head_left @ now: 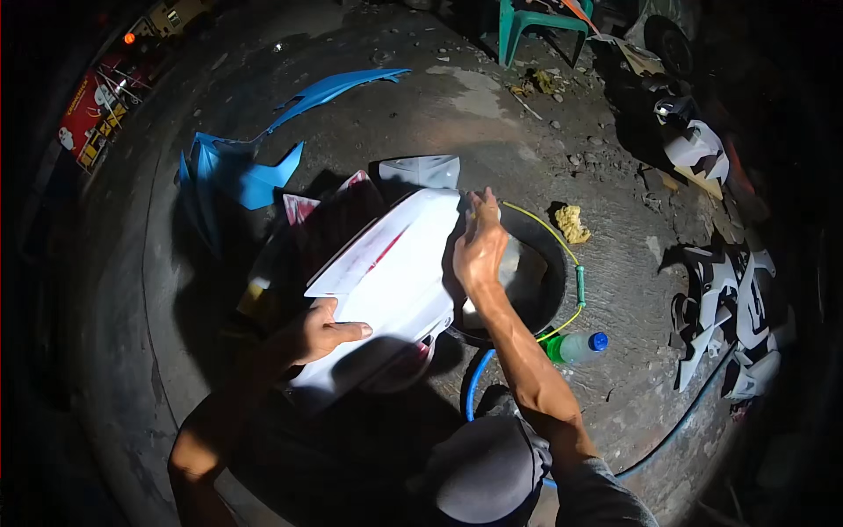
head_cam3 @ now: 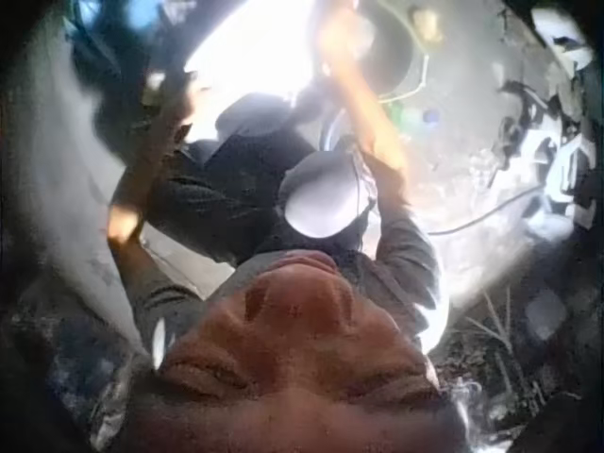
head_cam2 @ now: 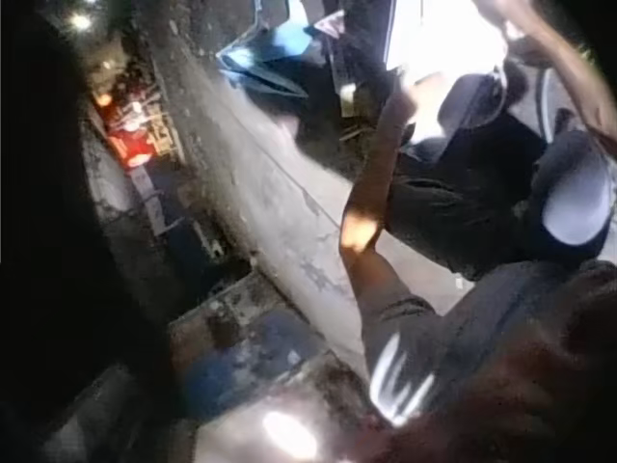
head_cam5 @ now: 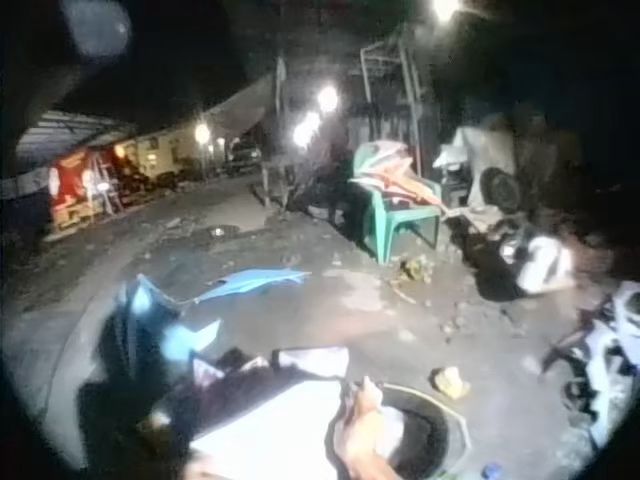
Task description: The person sands a motorcycle body part using sandpaper, wipes it down with a wet cloth dipped in a bucket of water, and sands the surface again with sandpaper.
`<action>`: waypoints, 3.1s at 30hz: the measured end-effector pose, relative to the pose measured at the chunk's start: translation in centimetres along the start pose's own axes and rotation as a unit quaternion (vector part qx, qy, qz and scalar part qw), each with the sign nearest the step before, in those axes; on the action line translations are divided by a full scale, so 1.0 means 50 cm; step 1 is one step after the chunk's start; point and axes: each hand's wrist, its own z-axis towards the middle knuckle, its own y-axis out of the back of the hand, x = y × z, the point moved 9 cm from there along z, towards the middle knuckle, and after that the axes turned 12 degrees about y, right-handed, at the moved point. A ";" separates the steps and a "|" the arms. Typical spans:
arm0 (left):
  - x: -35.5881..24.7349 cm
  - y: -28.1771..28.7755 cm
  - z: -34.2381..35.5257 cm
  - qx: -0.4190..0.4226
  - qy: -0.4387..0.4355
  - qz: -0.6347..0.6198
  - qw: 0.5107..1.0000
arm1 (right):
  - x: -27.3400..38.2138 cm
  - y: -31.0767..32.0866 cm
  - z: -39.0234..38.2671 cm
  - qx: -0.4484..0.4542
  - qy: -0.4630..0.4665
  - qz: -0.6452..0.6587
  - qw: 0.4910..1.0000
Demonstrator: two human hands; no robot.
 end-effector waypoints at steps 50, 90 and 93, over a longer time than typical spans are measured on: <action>-0.103 -0.016 -0.032 0.033 -0.075 -0.060 0.995 | -0.004 0.032 -0.013 0.025 0.025 -0.068 0.997; -0.017 -0.043 0.070 0.112 -0.026 -0.234 0.965 | -0.058 0.097 0.019 0.021 0.133 -0.228 0.964; -0.013 -0.011 0.019 0.122 0.020 -0.242 0.962 | -0.048 0.124 0.022 -0.007 0.068 -0.215 0.974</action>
